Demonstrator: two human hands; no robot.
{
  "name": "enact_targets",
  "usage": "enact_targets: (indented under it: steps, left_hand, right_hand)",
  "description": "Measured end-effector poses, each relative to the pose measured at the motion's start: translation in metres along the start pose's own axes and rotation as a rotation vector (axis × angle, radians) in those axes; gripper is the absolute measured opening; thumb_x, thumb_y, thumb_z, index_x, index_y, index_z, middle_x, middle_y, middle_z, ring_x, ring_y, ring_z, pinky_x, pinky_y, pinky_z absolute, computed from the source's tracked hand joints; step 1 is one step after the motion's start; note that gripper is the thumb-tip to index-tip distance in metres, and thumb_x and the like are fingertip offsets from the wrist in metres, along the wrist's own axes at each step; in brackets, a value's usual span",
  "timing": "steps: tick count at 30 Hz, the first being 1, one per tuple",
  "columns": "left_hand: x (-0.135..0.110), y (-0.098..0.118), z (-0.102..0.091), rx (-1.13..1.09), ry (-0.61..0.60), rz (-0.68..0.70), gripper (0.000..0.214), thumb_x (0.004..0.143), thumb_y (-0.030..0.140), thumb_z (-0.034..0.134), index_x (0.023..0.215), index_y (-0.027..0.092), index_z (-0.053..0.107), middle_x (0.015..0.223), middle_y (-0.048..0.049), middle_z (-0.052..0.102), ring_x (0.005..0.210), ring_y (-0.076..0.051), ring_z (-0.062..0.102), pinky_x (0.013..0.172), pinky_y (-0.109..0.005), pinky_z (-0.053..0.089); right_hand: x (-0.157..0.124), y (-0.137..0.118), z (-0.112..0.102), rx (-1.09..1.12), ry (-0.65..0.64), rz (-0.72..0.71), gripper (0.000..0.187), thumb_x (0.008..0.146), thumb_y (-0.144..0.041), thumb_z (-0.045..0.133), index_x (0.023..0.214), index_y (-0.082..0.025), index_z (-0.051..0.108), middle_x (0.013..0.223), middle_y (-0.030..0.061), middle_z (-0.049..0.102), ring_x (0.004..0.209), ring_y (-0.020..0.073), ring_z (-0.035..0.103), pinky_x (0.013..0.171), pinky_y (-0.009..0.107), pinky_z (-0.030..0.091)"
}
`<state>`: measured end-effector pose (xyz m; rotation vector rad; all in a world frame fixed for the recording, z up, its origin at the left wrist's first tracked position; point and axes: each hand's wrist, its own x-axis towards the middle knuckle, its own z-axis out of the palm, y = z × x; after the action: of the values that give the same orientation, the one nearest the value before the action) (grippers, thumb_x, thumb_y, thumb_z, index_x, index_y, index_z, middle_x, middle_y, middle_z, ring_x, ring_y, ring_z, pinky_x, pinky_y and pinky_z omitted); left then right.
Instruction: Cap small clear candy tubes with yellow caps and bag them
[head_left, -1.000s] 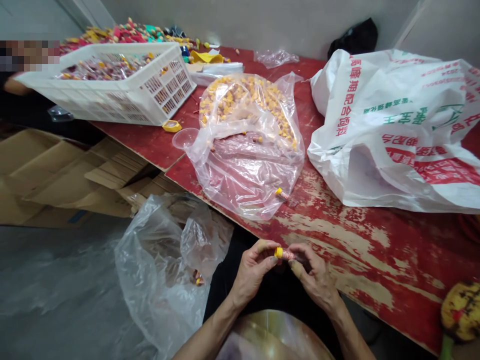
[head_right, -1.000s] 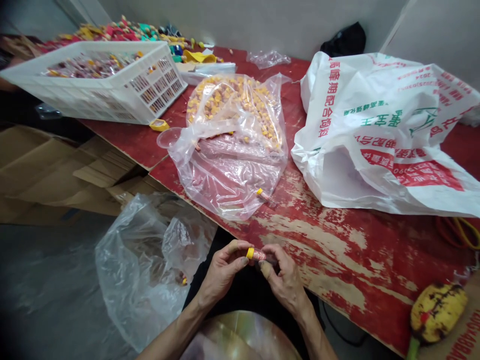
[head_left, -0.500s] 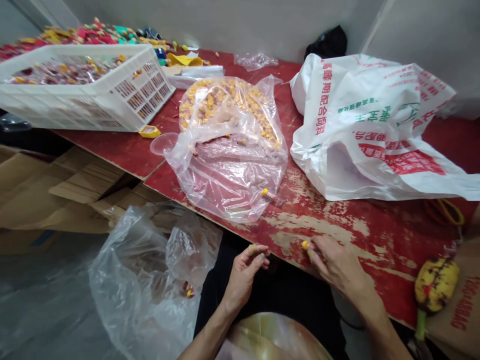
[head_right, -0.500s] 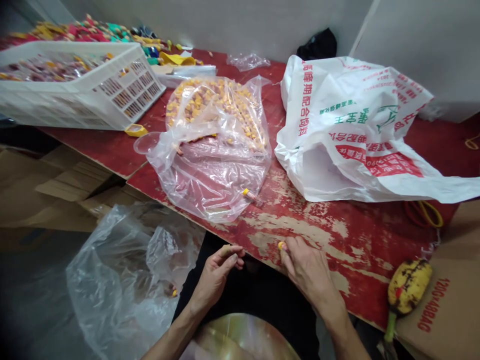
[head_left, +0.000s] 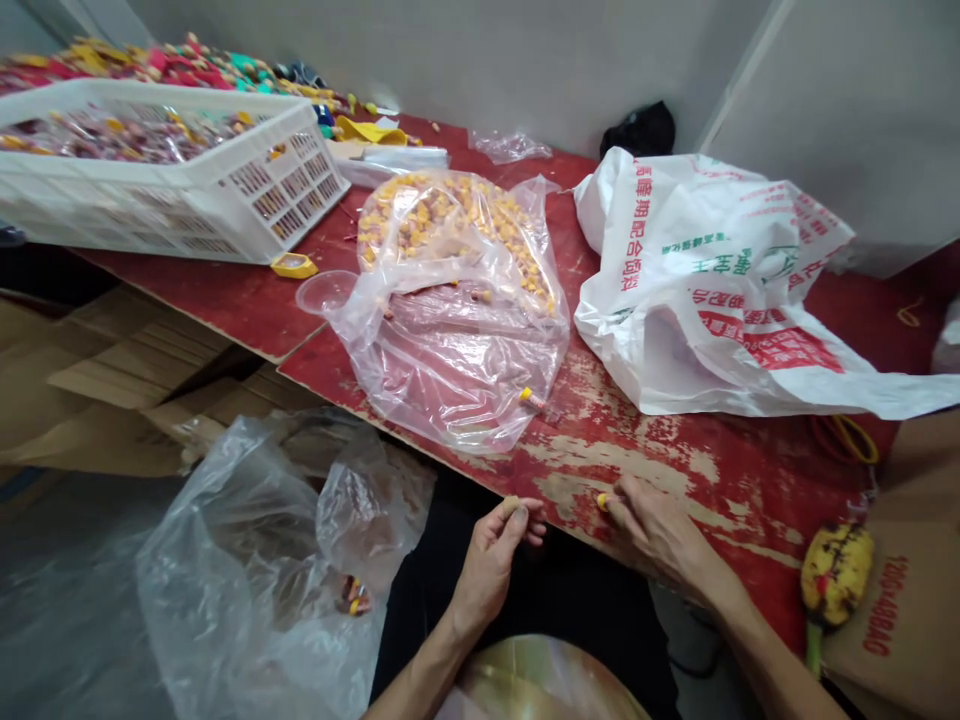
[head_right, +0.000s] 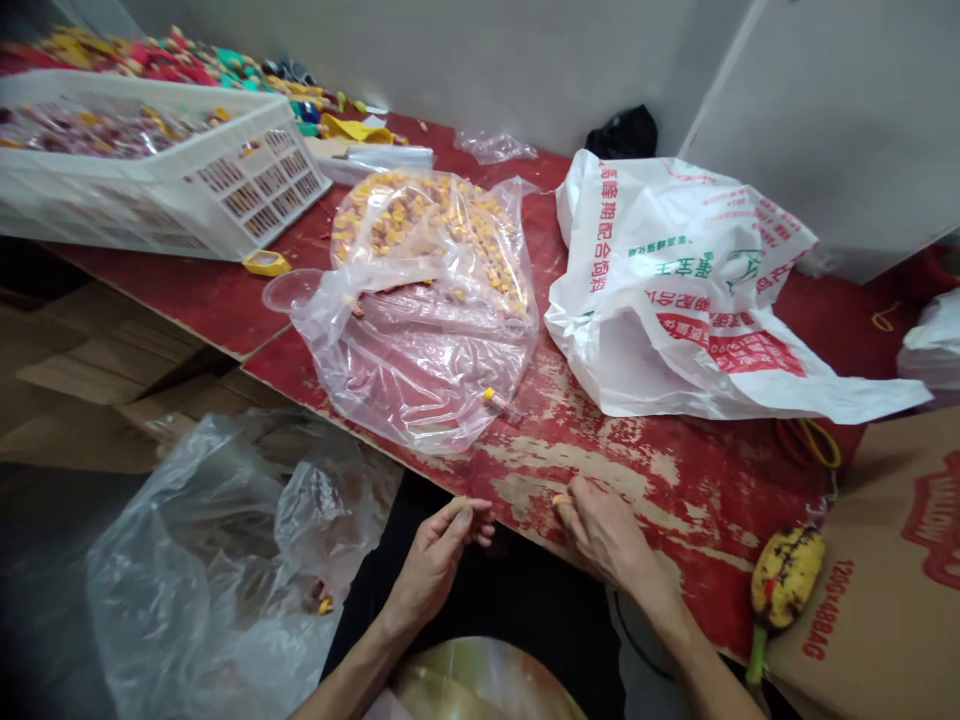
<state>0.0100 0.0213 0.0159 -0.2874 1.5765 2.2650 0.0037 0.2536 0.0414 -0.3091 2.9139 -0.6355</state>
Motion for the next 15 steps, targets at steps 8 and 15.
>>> enact_targets:
  steps: [8, 15]
  left_hand:
    - [-0.009, 0.019, -0.004, 0.045, -0.106, 0.023, 0.027, 0.077, 0.035, 0.066, 0.099, 0.017, 0.066, 0.087, -0.0034, 0.063, 0.072, -0.013, 0.058, 0.068, -0.025, 0.048]
    - [-0.014, 0.024, -0.004, 0.022, -0.094, 0.053, 0.021, 0.074, 0.026, 0.069, 0.094, 0.018, 0.068, 0.081, 0.0002, 0.058, 0.067, -0.011, 0.057, 0.065, -0.023, 0.047]
  right_hand:
    - [-0.012, -0.053, 0.007, 0.652, -0.083, -0.022, 0.021, 0.091, -0.033, 0.045, 0.106, -0.023, 0.054, 0.098, 0.0041, 0.061, 0.087, 0.0176, 0.058, 0.072, 0.028, 0.046]
    - [-0.002, -0.058, 0.013, 0.686, -0.082, -0.143, 0.019, 0.091, -0.027, 0.046, 0.109, -0.024, 0.053, 0.097, 0.0017, 0.060, 0.085, 0.0137, 0.057, 0.074, 0.024, 0.044]
